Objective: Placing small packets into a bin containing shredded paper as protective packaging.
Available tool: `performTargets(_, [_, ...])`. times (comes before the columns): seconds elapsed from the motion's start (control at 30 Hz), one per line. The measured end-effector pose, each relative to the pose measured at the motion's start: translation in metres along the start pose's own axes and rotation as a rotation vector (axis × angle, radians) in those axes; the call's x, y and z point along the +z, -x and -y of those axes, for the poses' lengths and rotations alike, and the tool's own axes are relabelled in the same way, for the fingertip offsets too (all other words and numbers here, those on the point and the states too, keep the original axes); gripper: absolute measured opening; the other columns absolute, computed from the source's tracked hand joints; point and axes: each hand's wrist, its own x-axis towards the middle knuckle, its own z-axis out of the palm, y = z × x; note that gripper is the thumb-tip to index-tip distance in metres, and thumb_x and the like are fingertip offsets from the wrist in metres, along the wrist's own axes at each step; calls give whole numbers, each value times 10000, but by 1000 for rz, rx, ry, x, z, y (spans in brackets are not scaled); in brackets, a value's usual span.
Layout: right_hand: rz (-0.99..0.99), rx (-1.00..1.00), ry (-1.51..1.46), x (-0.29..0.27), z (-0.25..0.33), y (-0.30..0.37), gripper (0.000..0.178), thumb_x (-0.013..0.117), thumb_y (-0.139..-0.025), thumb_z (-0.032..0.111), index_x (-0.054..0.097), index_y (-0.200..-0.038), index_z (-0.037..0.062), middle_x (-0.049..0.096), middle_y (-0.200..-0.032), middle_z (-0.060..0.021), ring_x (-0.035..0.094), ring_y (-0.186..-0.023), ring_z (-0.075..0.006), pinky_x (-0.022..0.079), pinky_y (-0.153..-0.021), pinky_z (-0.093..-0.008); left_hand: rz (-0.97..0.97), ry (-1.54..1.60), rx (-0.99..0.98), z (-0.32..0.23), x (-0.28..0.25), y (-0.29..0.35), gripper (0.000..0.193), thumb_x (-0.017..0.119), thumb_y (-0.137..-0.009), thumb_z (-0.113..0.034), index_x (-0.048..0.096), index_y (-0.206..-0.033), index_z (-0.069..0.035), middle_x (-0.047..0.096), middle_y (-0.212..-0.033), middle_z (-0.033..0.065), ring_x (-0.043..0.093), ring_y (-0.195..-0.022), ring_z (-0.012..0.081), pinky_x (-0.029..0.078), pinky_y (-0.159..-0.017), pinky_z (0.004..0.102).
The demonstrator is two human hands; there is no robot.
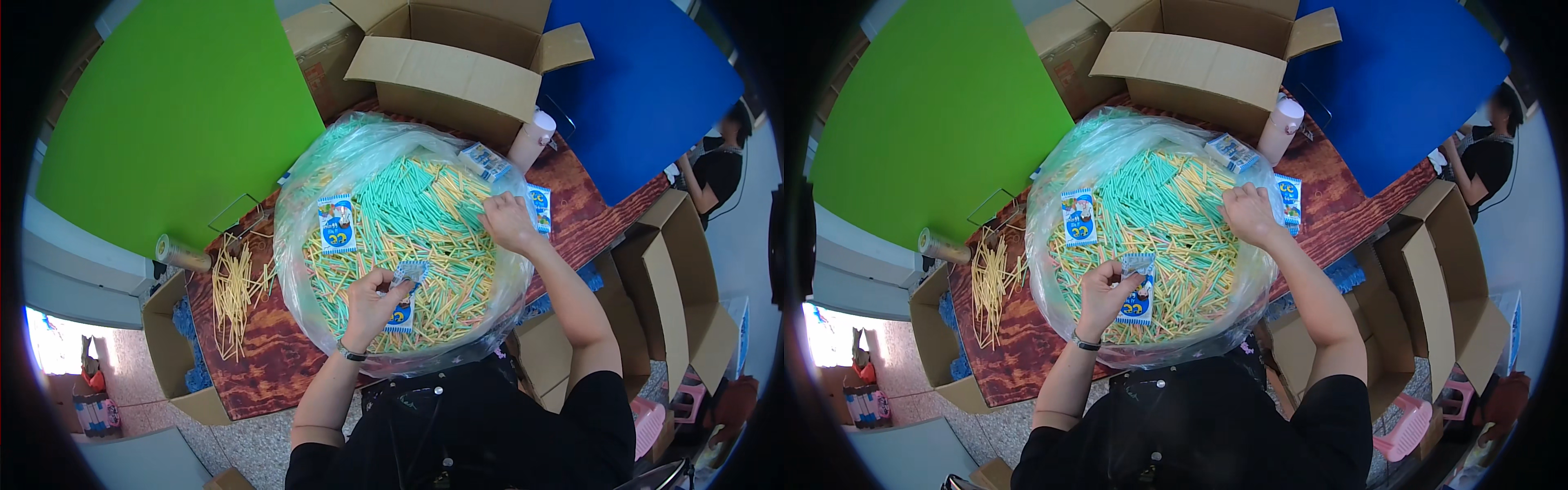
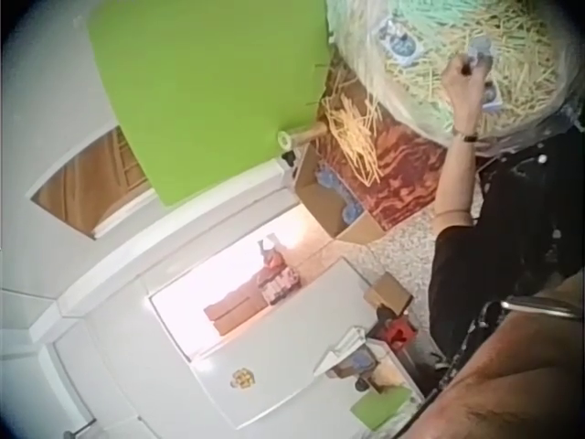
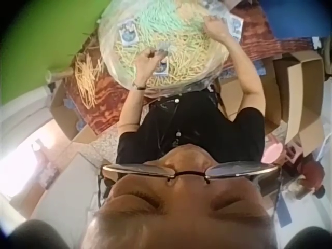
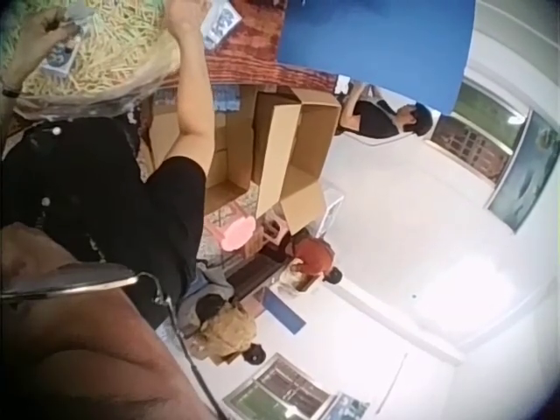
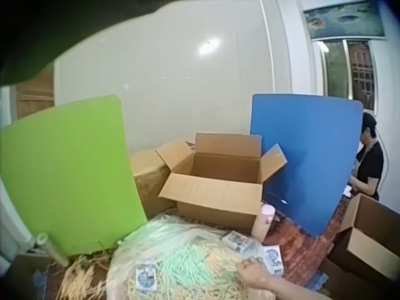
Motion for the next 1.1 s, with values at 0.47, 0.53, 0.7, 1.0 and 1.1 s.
performTargets(0.47, [723,94,-1589,-51,65,12,266,455,-1027,336,516,-970,83,537,-750,5,514,-687,-65,416,-594,-217,275,488,84,-37,23,-49,237,655,-896,-85,610,-1107,14,666,-944,-13,582,-798,31,486,-695,217])
performTargets(0.53, [802,147,-1742,-40,64,13,262,463,-1024,333,521,-970,82,541,-753,8,517,-666,-61,409,-578,-206,384,439,59,-26,25,-51,244,652,-902,-88,608,-1116,21,667,-955,-11,588,-829,39,487,-716,220])
performTargets(0.7, [702,84,-1448,-50,55,18,287,474,-1019,339,526,-971,61,556,-779,6,551,-689,-73,438,-574,-238,115,382,129,-25,16,-36,154,701,-843,-68,630,-963,0,675,-924,25,613,-757,90,489,-669,248])
performTargets(1.0, [271,-455,-291,-163,92,-8,205,571,-939,207,462,-975,37,606,-733,-179,619,-722,-405,455,-594,-481,-204,-239,494,-10,5,-20,158,754,-760,-31,643,-871,-11,633,-732,66,609,-603,120,481,-533,261])
performTargets(1.1, [356,-473,-113,-170,102,-14,174,567,-919,173,468,-943,31,609,-746,-182,631,-731,-395,464,-592,-486,-233,-289,532,-11,5,-19,154,758,-756,-40,647,-859,-12,632,-725,80,607,-587,150,475,-519,278])
